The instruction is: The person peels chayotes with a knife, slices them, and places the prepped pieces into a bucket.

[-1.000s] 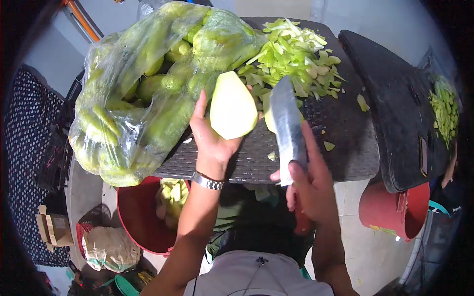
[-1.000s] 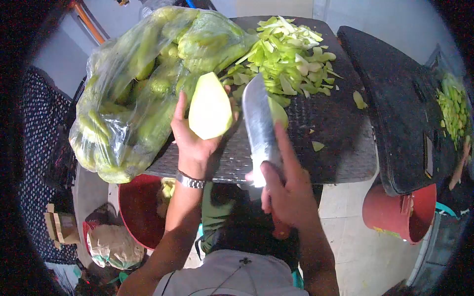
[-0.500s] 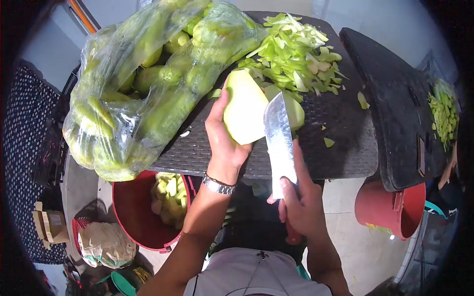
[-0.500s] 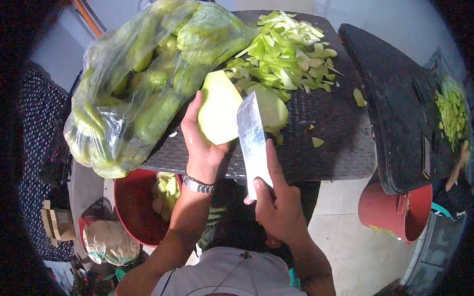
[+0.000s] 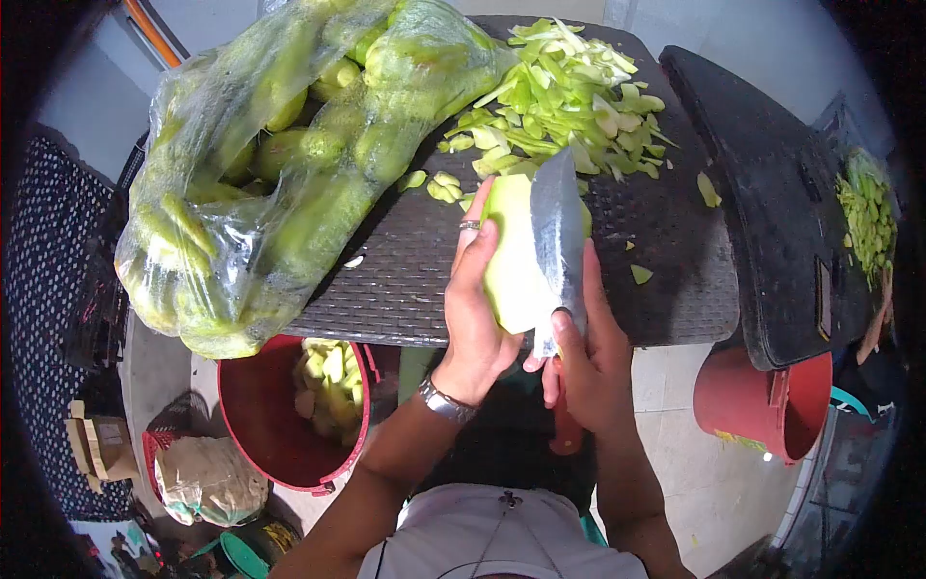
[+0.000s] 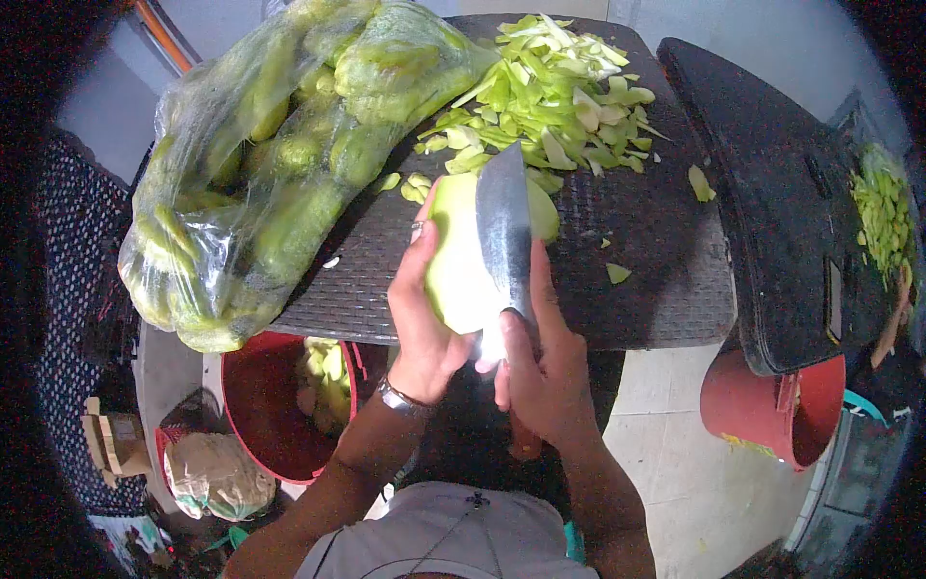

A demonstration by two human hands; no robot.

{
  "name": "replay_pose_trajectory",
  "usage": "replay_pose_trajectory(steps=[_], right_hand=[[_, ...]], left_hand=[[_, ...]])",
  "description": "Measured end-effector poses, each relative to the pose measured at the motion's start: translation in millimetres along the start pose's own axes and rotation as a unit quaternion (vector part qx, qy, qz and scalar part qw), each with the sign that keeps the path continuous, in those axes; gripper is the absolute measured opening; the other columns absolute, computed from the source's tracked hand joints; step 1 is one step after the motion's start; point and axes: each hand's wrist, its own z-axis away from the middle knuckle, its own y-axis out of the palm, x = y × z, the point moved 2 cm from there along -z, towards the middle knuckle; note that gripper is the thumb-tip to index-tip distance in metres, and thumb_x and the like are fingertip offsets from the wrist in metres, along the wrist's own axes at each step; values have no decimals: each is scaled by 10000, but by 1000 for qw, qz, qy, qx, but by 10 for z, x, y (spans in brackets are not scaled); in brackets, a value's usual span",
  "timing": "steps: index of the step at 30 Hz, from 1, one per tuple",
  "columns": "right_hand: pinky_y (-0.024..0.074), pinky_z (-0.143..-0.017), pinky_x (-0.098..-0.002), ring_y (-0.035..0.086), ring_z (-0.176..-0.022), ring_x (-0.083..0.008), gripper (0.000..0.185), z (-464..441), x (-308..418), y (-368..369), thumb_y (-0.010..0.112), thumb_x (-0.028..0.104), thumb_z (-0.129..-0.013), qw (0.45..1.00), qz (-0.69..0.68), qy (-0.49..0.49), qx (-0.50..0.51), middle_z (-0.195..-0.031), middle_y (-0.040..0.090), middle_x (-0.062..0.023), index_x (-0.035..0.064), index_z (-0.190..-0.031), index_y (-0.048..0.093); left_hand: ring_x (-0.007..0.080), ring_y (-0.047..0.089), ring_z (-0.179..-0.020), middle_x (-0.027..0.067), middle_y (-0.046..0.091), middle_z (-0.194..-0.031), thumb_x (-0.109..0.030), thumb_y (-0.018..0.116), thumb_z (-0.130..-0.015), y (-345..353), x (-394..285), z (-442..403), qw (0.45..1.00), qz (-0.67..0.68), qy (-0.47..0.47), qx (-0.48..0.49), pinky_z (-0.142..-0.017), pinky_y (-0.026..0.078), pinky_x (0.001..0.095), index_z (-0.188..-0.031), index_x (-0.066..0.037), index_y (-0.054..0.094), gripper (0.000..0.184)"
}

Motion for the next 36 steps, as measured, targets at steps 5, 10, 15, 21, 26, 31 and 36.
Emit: replay_pose_trajectory(steps=[5, 10, 15, 21, 26, 31, 36], right_hand=[[490, -453, -238, 575, -520, -92, 665, 133, -33, 27, 416, 99, -1104, 997, -19, 60, 37, -923, 684, -98, 132, -1695, 114], [490, -444, -262, 576, -507, -95, 661, 103, -110, 35, 414, 101, -1102, 998, -44, 28, 35, -862, 669, -95, 139, -1695, 123], [485, -441, -268, 569, -492, -84, 681, -48, -30, 20, 434, 82, -1088, 997, -58, 23, 49, -807, 664, -95, 120, -1691, 120], [473, -436, -233, 597, -533, -103, 633, 165, 78, -25, 480, 89, -1071, 993, -40, 110, 11, -918, 658, -106, 88, -1655, 235], [593, -726, -353, 677, -830, -235, 508, 241, 130, -19, 711, 177, -982, 943, 305, -135, -9, -1257, 507, -177, 212, -1478, 606], [610, -753, -368, 649, -835, -249, 676, 278, 26, 96, 849, 380, -839, 888, 416, -193, 28, -1178, 475, -131, 391, -1468, 601], [614, -737, -355, 648, -826, -236, 653, 296, -19, 96, 831, 373, -863, 883, 424, -200, 35, -1153, 475, -120, 382, -1473, 600]], left_hand=[[270, 545, -1358, 141, 499, -1532, -329, 482, -1080, -85, 13, -101, 999, 21, -26, -22, -1141, 454, 415, -1629, -107, 316, 615], [270, 649, -1173, 136, 625, -1352, -372, 488, -1076, -121, 72, -139, 998, 16, -28, -59, -1010, 531, 402, -1508, -93, 463, 514], [261, 709, -1016, 108, 710, -1194, -410, 507, -1062, -136, 120, -70, 995, 25, -45, -83, -924, 572, 408, -1397, -86, 563, 468], [347, 684, -1143, 166, 699, -1248, -454, 540, -1031, -303, -233, -288, 991, 75, 25, -112, -1030, 535, 498, -1379, -19, 575, 559], [473, 550, -1320, 220, 586, -1441, -608, 479, -1020, -361, -327, -300, 971, 232, -32, 57, -1144, 387, 679, -1475, -87, 533, 693], [520, 599, -1245, 262, 609, -1402, -663, 468, -1020, -399, -264, -295, 967, 238, -53, 76, -1058, 465, 704, -1404, -94, 573, 694], [438, 705, -1039, 219, 676, -1231, -717, 476, -1004, -315, -244, -240, 988, 152, -29, -13, -860, 593, 602, -1361, -95, 549, 721]])
